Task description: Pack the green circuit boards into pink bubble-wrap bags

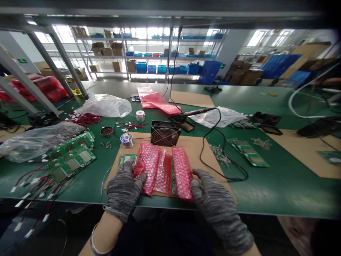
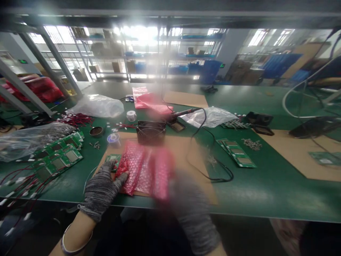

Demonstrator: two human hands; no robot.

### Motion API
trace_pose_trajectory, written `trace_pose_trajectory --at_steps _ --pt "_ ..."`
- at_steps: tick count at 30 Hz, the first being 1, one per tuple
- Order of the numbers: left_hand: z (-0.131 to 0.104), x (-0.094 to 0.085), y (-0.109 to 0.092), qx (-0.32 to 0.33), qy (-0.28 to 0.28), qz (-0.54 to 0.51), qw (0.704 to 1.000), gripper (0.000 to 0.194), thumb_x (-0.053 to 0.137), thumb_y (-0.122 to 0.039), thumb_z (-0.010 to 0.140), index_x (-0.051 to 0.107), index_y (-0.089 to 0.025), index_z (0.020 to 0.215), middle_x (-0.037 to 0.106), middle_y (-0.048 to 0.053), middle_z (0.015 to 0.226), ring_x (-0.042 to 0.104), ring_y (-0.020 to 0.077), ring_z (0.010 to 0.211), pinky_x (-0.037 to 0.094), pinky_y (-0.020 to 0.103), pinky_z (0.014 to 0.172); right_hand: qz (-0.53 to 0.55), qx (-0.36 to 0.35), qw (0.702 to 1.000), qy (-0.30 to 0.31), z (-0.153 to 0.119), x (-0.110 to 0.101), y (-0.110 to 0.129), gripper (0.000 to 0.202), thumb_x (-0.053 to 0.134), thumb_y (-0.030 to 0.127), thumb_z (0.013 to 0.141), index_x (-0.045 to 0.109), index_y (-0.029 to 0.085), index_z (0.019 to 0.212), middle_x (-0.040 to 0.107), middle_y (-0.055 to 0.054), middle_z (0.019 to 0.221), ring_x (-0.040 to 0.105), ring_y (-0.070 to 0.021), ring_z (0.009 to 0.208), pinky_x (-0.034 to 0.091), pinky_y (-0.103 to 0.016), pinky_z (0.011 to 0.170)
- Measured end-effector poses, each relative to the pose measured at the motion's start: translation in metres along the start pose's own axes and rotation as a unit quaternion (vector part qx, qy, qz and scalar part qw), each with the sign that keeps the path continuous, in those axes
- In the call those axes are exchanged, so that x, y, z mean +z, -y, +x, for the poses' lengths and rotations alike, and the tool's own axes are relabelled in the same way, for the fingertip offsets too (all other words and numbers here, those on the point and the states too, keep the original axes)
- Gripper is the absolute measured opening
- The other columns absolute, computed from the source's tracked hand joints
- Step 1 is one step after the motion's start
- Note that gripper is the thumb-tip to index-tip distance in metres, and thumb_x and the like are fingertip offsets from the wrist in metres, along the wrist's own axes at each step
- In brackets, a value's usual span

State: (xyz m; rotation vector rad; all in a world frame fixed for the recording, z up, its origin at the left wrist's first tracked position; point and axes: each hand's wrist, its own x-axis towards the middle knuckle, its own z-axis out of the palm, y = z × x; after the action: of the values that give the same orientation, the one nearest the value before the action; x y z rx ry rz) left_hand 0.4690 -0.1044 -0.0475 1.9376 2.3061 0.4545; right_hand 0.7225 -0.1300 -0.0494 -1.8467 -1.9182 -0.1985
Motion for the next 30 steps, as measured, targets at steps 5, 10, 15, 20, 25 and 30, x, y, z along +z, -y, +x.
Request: trace_pose_trajectory --at_steps 5,10,15,20,25,30 --pt "0.012 0.002 0.011 -0.014 0.006 -0.034 0.999 0.034 0.050 -0.044 0.087 0.065 -0.021 0.109 0.072 0.008 0.102 0.067 0.0260 0.090 0.048 0.036 0.082 0.026 -0.048 0.993 -0.109 -0.001 -0.008 -0.005 0.051 0.047 0.043 0.090 0.054 0.011 0.129 0.059 -0.017 0.127 0.058 -0.0298 0.116 0.050 -0.049 0.098" --pt "0.022 -0.005 0.031 -0.055 -0.031 -0.073 0.995 0.029 0.049 -0.044 0.087 0.064 -0.023 0.100 0.073 0.003 0.090 0.067 0.0210 0.080 0.047 0.030 0.074 0.063 -0.168 0.984 0.011 0.009 -0.005 0.059 0.046 0.066 0.056 0.074 0.071 0.027 0.110 0.052 -0.013 0.139 0.044 -0.0409 0.131 0.038 -0.061 0.106" --pt "0.023 -0.024 0.069 -0.102 -0.071 -0.068 0.990 0.027 0.052 -0.048 0.084 0.062 -0.023 0.088 0.071 0.001 0.081 0.065 0.0194 0.072 0.047 0.030 0.069 0.055 -0.075 0.994 0.063 0.007 0.004 0.051 0.044 0.060 0.037 0.076 0.068 0.019 0.115 0.059 -0.017 0.127 0.061 -0.0329 0.112 0.055 -0.045 0.089" --pt "0.003 -0.024 0.069 -0.119 -0.171 -0.016 0.978 0.035 0.052 -0.048 0.087 0.060 -0.021 0.108 0.070 0.007 0.099 0.067 0.0264 0.087 0.049 0.038 0.075 0.051 0.021 0.998 0.021 0.003 -0.006 -0.006 0.039 0.039 0.041 0.092 0.062 0.018 0.114 0.070 -0.009 0.099 0.068 -0.0205 0.081 0.055 -0.033 0.072" --pt "-0.029 -0.008 0.029 0.288 -0.217 -0.005 0.933 0.024 0.066 -0.038 0.083 0.066 -0.025 0.103 0.073 0.006 0.104 0.069 0.0216 0.089 0.054 0.033 0.077 0.002 0.105 0.992 0.072 0.008 -0.021 -0.030 0.043 0.041 0.055 0.091 0.063 0.021 0.103 0.069 -0.006 0.085 0.067 -0.0217 0.072 0.052 -0.033 0.065" --pt "-0.022 -0.006 0.011 0.281 -0.050 0.102 0.953 0.044 0.068 -0.038 0.078 0.064 -0.030 0.121 0.066 0.010 0.125 0.069 0.0285 0.078 0.055 0.044 0.066 -0.027 0.064 0.994 0.083 0.008 -0.013 -0.034 0.061 0.050 0.059 0.086 0.052 0.014 0.128 0.064 -0.015 0.115 0.067 -0.0255 0.090 0.055 -0.037 0.073"
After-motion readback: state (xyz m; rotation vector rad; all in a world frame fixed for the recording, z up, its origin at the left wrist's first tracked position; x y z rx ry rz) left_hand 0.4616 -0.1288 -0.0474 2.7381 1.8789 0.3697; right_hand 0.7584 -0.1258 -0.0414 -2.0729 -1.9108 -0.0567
